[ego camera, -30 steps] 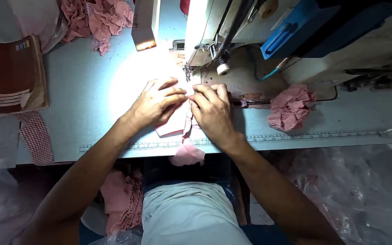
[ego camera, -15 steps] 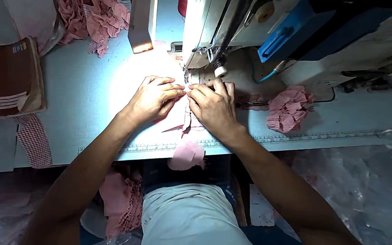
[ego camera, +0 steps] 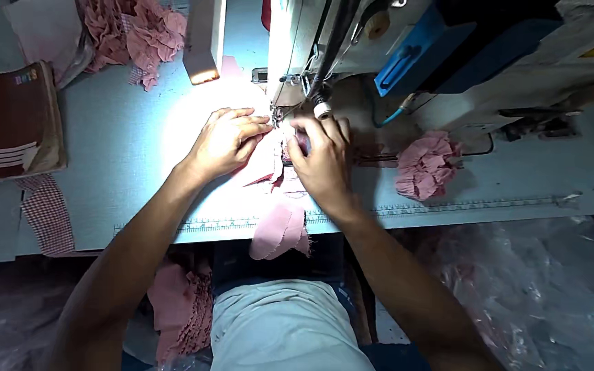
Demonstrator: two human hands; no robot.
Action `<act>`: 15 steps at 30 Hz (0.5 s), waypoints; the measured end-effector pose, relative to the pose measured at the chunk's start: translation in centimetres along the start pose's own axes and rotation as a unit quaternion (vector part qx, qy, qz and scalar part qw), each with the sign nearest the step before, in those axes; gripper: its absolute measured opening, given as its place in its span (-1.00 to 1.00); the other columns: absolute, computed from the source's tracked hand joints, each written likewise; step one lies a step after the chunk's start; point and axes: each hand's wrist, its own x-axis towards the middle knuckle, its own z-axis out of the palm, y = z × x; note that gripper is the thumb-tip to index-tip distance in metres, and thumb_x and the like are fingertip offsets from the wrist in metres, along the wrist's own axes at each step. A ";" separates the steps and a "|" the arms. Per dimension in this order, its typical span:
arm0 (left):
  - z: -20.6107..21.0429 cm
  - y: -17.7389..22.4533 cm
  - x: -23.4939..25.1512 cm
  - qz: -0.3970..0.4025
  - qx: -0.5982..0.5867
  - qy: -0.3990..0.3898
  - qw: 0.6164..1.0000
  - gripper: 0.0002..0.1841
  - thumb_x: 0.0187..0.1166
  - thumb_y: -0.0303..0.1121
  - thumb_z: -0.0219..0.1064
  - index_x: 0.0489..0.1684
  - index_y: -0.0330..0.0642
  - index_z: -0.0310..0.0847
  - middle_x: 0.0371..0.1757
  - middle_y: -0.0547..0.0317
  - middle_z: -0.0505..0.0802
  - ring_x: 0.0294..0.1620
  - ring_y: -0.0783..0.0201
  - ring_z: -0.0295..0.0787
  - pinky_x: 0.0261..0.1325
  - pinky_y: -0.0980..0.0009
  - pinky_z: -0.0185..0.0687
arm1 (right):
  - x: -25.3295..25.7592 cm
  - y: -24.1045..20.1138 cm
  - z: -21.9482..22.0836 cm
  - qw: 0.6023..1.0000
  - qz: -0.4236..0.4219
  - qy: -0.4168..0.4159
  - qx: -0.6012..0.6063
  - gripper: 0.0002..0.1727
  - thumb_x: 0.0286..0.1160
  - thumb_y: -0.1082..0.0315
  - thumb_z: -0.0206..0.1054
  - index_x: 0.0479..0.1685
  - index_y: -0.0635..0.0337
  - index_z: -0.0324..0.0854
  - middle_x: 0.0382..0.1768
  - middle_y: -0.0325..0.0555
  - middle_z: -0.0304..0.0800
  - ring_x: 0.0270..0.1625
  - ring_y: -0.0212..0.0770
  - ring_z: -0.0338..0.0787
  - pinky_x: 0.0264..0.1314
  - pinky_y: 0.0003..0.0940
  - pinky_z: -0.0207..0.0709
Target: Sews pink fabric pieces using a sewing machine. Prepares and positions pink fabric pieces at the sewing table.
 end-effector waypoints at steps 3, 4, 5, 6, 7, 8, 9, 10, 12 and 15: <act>-1.2 4.1 -2.4 -0.225 0.111 0.079 0.965 -0.60 0.76 -0.04 0.06 0.20 -0.02 0.74 0.32 0.08 0.80 0.45 0.00 0.64 0.43 -0.06 0.50 | -2.4 -1.1 -1.5 0.999 0.046 -0.021 -0.020 -0.63 0.70 -0.07 0.24 -0.03 0.01 0.77 -0.14 -0.07 0.77 0.03 0.07 0.70 -0.01 0.13 0.44; -1.5 5.2 -2.9 -0.318 0.149 0.081 0.933 -0.47 0.69 0.14 0.06 0.11 -0.14 0.70 0.20 -0.10 0.76 0.36 -0.18 0.61 0.26 -0.18 0.47 | -2.6 -1.3 -1.4 0.998 0.058 -0.027 -0.026 -0.58 0.69 -0.13 0.23 -0.11 0.03 0.78 -0.20 -0.07 0.77 -0.02 0.08 0.70 -0.01 0.15 0.42; -1.7 5.9 -3.4 -0.390 0.163 0.063 0.904 -0.28 0.59 0.34 0.07 0.06 -0.24 0.67 0.15 -0.23 0.71 0.34 -0.31 0.55 0.21 -0.28 0.40 | -2.8 -1.4 -1.2 0.997 0.066 -0.039 -0.028 -0.54 0.68 -0.17 0.24 -0.12 0.04 0.77 -0.22 -0.06 0.76 -0.02 0.09 0.70 0.01 0.17 0.40; -1.7 6.2 -3.7 -0.433 0.160 0.040 0.886 -0.16 0.48 0.47 0.10 0.05 -0.30 0.65 0.16 -0.30 0.68 0.36 -0.37 0.51 0.23 -0.33 0.36 | -2.7 -1.6 -1.0 0.996 0.070 -0.054 -0.027 -0.54 0.65 -0.17 0.25 -0.09 0.04 0.77 -0.18 -0.05 0.77 0.01 0.10 0.70 0.06 0.19 0.39; -1.6 6.3 -3.8 -0.443 0.147 0.026 0.884 -0.14 0.45 0.48 0.14 0.02 -0.34 0.66 0.13 -0.34 0.67 0.34 -0.40 0.51 0.20 -0.34 0.36 | -2.5 -1.8 -0.7 0.995 0.073 -0.069 -0.023 -0.56 0.62 -0.14 0.28 -0.06 0.05 0.77 -0.15 -0.04 0.78 0.05 0.11 0.70 0.11 0.21 0.37; -1.6 6.4 -3.6 -0.443 0.113 0.016 0.889 -0.21 0.51 0.40 0.19 0.01 -0.34 0.68 0.11 -0.32 0.69 0.31 -0.37 0.54 0.19 -0.33 0.40 | -2.1 -2.0 -0.4 0.994 0.075 -0.085 -0.014 -0.60 0.61 -0.08 0.30 -0.03 0.07 0.77 -0.12 -0.03 0.79 0.08 0.12 0.69 0.13 0.22 0.37; -1.7 6.4 -3.4 -0.439 0.081 0.011 0.895 -0.31 0.58 0.30 0.21 0.01 -0.30 0.68 0.06 -0.25 0.73 0.26 -0.29 0.61 0.17 -0.28 0.47 | -1.8 -2.2 -0.1 0.992 0.079 -0.099 -0.004 -0.63 0.61 -0.03 0.31 -0.04 0.08 0.77 -0.12 -0.03 0.79 0.09 0.10 0.71 0.15 0.21 0.39; -1.8 6.5 -3.1 -0.434 0.049 0.020 0.899 -0.41 0.65 0.20 0.20 0.04 -0.27 0.66 -0.01 -0.17 0.77 0.17 -0.20 0.70 0.12 -0.22 0.54 | -1.3 -2.2 0.2 0.990 0.090 -0.107 0.006 -0.66 0.59 0.00 0.31 -0.09 0.08 0.77 -0.15 -0.06 0.82 0.08 0.06 0.74 0.17 0.17 0.42; -2.2 6.6 -2.7 -0.422 -0.027 0.079 0.903 -0.57 0.67 0.05 0.25 0.00 -0.20 0.62 -0.30 0.06 0.79 -0.19 0.10 0.77 -0.10 0.02 0.59 | -1.0 -2.1 -0.1 0.988 0.092 -0.113 0.054 -0.71 0.63 0.09 0.28 -0.09 0.14 0.71 -0.22 -0.03 0.80 -0.03 0.03 0.78 0.09 0.13 0.51; -2.1 6.0 -2.9 -0.432 -0.192 0.147 0.869 -0.58 0.43 -0.15 0.56 0.00 -0.18 0.48 -0.37 0.23 0.70 -0.37 0.39 0.68 -0.19 0.33 0.66 | -1.2 -2.1 -1.2 0.975 0.117 -0.133 0.137 -0.73 0.74 0.15 0.23 0.00 0.20 0.58 -0.38 -0.03 0.68 -0.34 -0.03 0.71 -0.28 0.04 0.52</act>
